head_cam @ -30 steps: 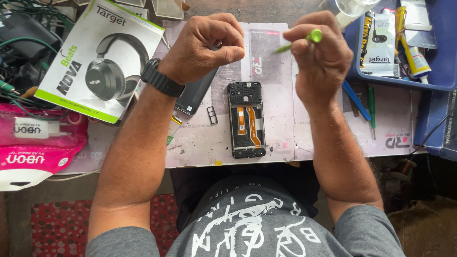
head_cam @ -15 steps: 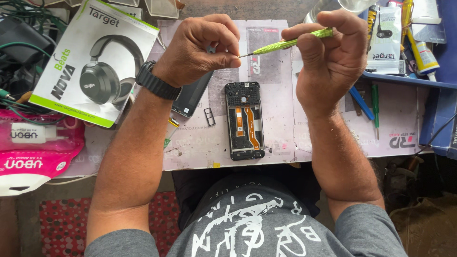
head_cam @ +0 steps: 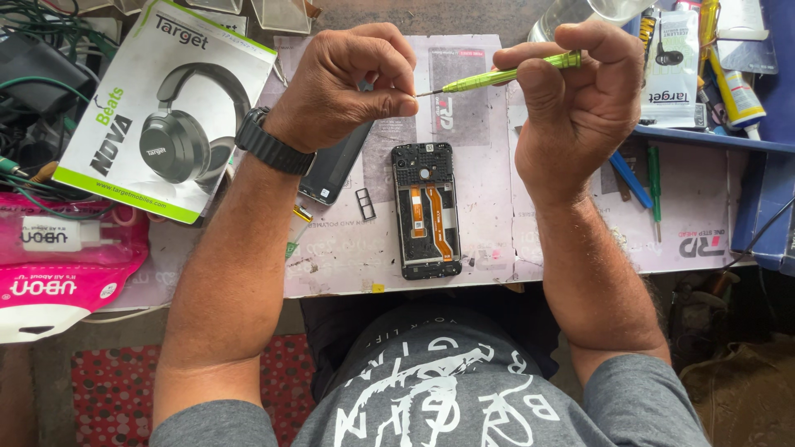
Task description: The person uses a green precision screwdriver to repeatedly loosen and tighten small screws on the internal frame of a disassembled smartphone. The person handles the screwdriver and the phone chassis while working at a cluttered workbench.
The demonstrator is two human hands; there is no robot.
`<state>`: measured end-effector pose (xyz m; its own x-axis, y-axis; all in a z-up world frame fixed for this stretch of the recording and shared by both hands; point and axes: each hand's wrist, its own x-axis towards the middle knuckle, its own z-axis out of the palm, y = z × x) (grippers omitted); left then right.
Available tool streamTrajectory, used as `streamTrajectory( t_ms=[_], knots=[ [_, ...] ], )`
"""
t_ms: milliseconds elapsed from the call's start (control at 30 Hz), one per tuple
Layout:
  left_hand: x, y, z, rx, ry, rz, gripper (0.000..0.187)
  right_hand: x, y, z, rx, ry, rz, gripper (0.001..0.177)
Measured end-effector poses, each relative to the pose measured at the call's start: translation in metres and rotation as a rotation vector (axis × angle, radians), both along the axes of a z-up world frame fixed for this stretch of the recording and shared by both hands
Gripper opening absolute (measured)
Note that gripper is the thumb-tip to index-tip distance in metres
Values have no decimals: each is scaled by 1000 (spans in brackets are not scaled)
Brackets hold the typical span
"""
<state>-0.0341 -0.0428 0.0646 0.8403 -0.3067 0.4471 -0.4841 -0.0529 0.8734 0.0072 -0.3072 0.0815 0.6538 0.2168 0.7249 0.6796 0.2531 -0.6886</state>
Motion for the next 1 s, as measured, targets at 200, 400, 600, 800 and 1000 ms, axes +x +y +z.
streamTrajectory(
  t_ms=[200,400,600,800,1000],
  knots=[
    [0,0,0,-20,2,-23,15,-1,0,-3,12,5,-1,29],
    [0,-1,0,-13,-2,-18,15,-3,1,-2,8,15,-5,29],
    [0,-1,0,-16,5,1,14,-6,1,1,2,8,-10,28],
    [0,-2,-2,-23,23,21,13,-9,3,8,-62,-69,-63,27],
    [0,-2,-2,-35,22,29,13,-10,4,4,-84,-119,-47,25]
  ],
)
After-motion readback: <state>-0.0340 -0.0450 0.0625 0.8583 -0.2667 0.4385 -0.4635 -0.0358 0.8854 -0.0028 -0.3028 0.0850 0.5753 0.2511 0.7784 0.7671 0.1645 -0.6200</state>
